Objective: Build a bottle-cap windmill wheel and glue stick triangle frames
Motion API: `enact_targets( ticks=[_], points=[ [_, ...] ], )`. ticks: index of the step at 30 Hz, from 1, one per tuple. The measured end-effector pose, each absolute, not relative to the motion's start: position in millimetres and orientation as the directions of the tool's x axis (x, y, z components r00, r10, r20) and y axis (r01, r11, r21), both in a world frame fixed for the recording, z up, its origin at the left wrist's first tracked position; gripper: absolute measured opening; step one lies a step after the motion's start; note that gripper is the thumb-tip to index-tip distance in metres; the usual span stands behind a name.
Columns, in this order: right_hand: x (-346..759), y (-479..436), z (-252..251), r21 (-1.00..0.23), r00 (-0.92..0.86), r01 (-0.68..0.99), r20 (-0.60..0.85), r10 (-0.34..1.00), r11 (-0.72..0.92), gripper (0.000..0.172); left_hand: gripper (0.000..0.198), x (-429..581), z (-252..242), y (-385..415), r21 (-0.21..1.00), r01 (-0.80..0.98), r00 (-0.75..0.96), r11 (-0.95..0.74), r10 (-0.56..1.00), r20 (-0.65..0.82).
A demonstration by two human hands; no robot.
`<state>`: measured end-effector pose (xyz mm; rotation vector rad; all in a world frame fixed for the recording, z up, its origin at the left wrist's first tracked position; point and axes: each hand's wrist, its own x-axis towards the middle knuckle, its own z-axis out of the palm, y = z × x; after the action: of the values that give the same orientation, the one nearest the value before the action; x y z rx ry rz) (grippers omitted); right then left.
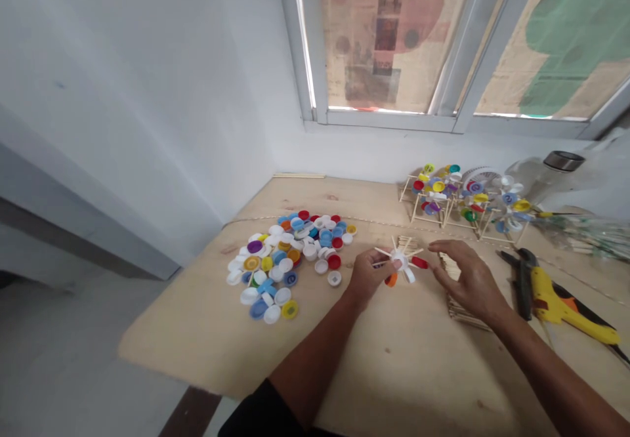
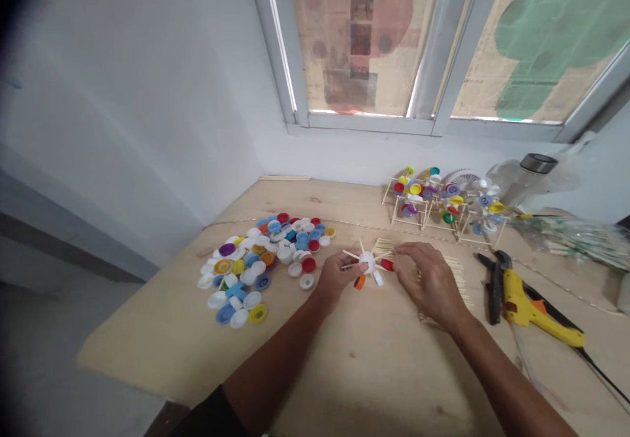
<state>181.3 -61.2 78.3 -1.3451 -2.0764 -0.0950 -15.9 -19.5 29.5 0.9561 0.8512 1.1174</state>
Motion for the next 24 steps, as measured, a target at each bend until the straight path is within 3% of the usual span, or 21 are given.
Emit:
enact_targets(
  ticks=[3,13,18,24],
  points=[
    [182.9,-61.4,84.9,-0.351,-0.197,0.83,0.542,0.817,0.433,0.024,0.038,-16.2,26.7,-20.8,0.963,-0.258,0.233,0.075,0.972,-0.014],
    [164.8,-57.7,84.3,-0.586,-0.3,0.7,0.277,0.913,0.408,0.029,0.035,-16.3,28.5,-28.8,0.989,-0.13,0.334,-0.067,0.937,0.107],
    [164.5,-57.3,84.1,-0.721,-0.301,0.618,0.152,0.942,0.314,0.026,0.039,-17.2,31.9,-28.1,0.983,-0.182,0.358,-0.016,0.93,0.081],
    [159.7,-61.4,83.6,-0.853,-0.159,0.487,0.123,0.98,0.186,0.033,0.047,-18.5,33.6,-24.2,0.936,-0.334,0.381,0.114,0.924,0.023]
  ],
)
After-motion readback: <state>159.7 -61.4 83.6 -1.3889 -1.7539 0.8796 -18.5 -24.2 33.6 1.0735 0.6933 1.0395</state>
